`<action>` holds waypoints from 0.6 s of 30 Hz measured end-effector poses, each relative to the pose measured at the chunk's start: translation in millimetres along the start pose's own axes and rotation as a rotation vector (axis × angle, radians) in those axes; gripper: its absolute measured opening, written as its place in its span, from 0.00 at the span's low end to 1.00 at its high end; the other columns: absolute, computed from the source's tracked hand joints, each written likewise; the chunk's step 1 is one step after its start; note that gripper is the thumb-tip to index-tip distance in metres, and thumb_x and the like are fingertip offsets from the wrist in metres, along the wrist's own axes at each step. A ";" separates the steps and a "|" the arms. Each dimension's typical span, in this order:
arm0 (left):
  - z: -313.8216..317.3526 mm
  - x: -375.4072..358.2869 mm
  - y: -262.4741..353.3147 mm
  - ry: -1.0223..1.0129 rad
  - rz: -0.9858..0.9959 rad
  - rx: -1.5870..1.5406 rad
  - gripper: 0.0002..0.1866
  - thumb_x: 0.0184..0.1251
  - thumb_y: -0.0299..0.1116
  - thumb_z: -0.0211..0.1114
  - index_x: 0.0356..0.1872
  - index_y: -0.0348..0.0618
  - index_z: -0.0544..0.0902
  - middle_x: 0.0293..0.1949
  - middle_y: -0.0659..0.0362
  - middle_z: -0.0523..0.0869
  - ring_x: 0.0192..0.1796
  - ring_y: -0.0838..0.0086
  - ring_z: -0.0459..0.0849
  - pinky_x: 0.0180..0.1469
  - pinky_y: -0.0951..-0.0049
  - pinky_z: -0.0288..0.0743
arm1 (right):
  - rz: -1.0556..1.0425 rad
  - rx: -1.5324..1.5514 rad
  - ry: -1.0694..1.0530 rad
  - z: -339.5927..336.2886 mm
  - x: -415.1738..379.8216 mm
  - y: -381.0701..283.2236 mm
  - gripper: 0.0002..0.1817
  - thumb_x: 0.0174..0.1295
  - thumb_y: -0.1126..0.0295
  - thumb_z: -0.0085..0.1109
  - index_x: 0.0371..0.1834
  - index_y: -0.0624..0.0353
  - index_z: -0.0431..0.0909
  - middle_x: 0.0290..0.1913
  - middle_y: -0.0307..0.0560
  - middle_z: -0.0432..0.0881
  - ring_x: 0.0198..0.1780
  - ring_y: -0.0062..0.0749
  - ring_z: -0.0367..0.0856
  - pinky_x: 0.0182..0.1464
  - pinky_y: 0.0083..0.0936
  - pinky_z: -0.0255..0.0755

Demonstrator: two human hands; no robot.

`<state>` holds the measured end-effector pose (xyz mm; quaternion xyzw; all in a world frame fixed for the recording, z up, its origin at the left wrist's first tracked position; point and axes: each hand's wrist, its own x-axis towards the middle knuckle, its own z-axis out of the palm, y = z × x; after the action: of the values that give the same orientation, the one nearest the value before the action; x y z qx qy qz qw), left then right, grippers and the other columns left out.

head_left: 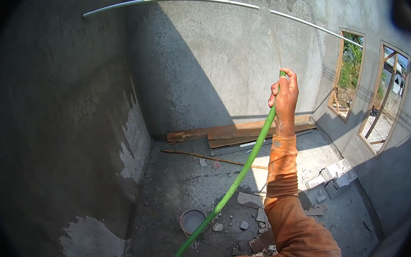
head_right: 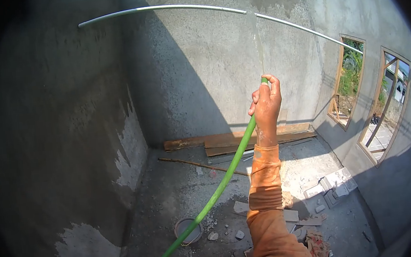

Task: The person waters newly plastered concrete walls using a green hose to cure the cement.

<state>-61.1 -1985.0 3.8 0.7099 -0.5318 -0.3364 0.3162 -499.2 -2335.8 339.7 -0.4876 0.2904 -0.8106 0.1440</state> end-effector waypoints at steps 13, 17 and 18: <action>19.0 38.8 -17.5 -0.180 0.061 -0.048 0.15 0.74 0.43 0.69 0.43 0.39 0.83 0.26 0.66 0.70 0.32 0.78 0.65 0.31 0.68 0.65 | -0.097 -0.145 0.260 -121.7 -45.2 -23.8 0.14 0.78 0.70 0.43 0.63 0.59 0.68 0.22 0.36 0.69 0.13 0.17 0.63 0.14 0.17 0.62; 12.2 27.7 1.1 -0.094 0.147 -0.157 0.13 0.74 0.41 0.69 0.42 0.40 0.84 0.25 0.66 0.70 0.30 0.79 0.64 0.29 0.69 0.62 | -0.095 -0.200 0.306 -122.9 -69.6 -27.4 0.14 0.78 0.71 0.42 0.63 0.60 0.68 0.22 0.36 0.69 0.13 0.17 0.62 0.14 0.16 0.62; 11.9 29.2 -4.1 -0.106 0.160 -0.162 0.13 0.74 0.41 0.69 0.42 0.40 0.84 0.25 0.66 0.70 0.30 0.79 0.64 0.29 0.69 0.62 | -0.066 -0.199 0.327 -124.5 -75.2 -26.0 0.14 0.78 0.71 0.42 0.63 0.60 0.68 0.22 0.37 0.68 0.13 0.17 0.62 0.14 0.16 0.62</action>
<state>-62.5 -2013.4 -10.5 0.6185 -0.5739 -0.3888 0.3699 -570.5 -2235.3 258.1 -0.3706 0.3726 -0.8506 0.0192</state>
